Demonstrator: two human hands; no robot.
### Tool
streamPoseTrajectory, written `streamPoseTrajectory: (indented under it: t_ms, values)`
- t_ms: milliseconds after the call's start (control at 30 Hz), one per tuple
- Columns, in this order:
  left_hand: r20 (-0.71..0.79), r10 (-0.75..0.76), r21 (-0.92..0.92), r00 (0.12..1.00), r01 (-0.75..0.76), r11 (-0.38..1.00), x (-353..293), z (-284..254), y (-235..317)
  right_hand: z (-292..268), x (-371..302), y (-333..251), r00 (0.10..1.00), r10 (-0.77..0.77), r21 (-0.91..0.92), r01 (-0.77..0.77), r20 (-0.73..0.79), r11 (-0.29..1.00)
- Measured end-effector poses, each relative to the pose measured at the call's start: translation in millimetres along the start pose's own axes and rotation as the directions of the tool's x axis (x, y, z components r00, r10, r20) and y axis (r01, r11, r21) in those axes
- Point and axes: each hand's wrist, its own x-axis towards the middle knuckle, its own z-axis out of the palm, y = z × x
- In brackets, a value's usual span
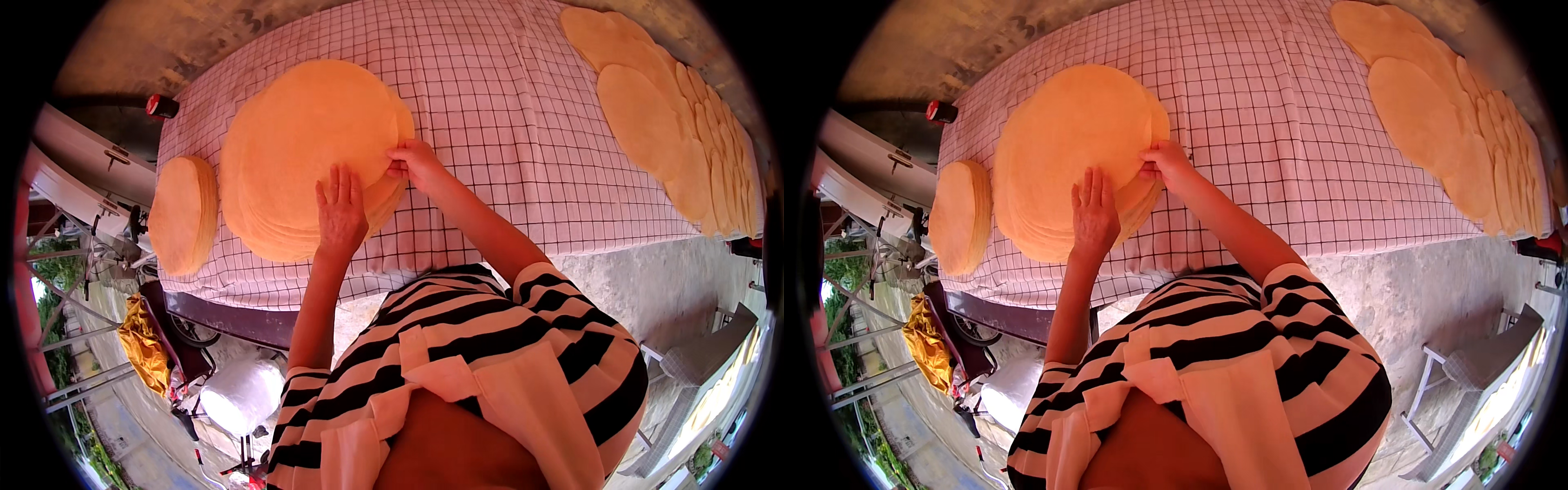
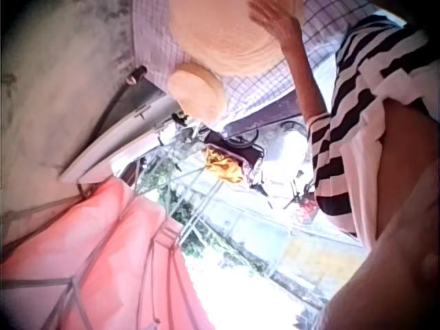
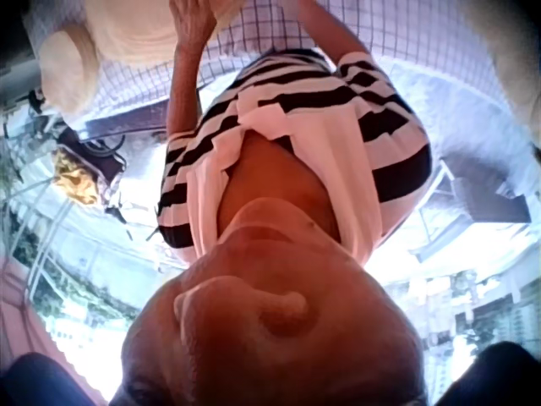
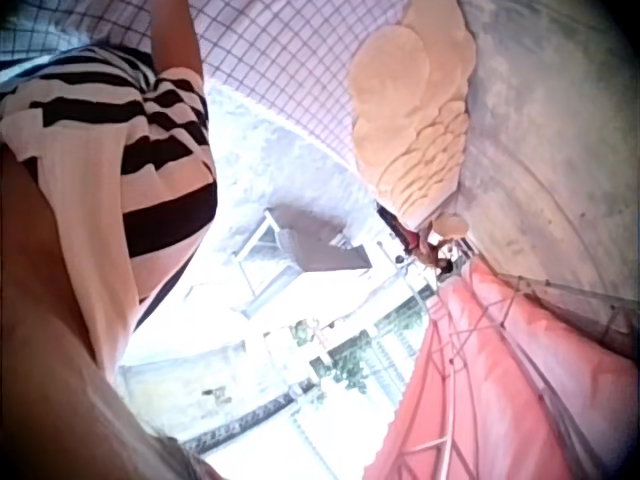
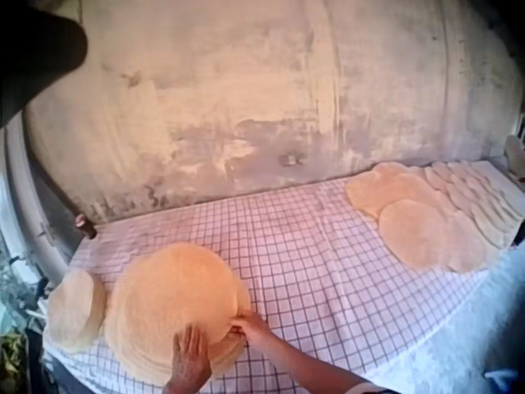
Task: The person picks up thin circular dough sheets from a long table and stacks them onto two separate piles on a smaller table.
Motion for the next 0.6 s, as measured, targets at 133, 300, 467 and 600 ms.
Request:
streamPoseTrajectory:
  t_ms: [133, 300, 467, 600]
  values:
    - [-0.053, 0.044, 0.018, 0.998, -0.044, 0.999, 22, 20, 16, 0, -19, -2, 0.998, -0.065, -0.025, 0.065, -0.013, 0.998]
    - [-0.137, 0.108, 0.001, 0.985, -0.109, 0.994, 27, 36, 13, -34, -13, 5, 0.921, -0.258, -0.25, 0.187, -0.291, 0.95]
    - [-0.173, 0.129, -0.022, 0.976, -0.135, 0.991, 41, 42, 29, -48, 13, 21, 0.888, -0.443, -0.623, 0.277, -0.126, 0.732]
    - [-0.208, 0.128, -0.026, 0.97, -0.136, 0.99, 45, 47, 34, -42, 15, 28, 0.777, -0.62, -0.635, 0.426, -0.108, 0.645]
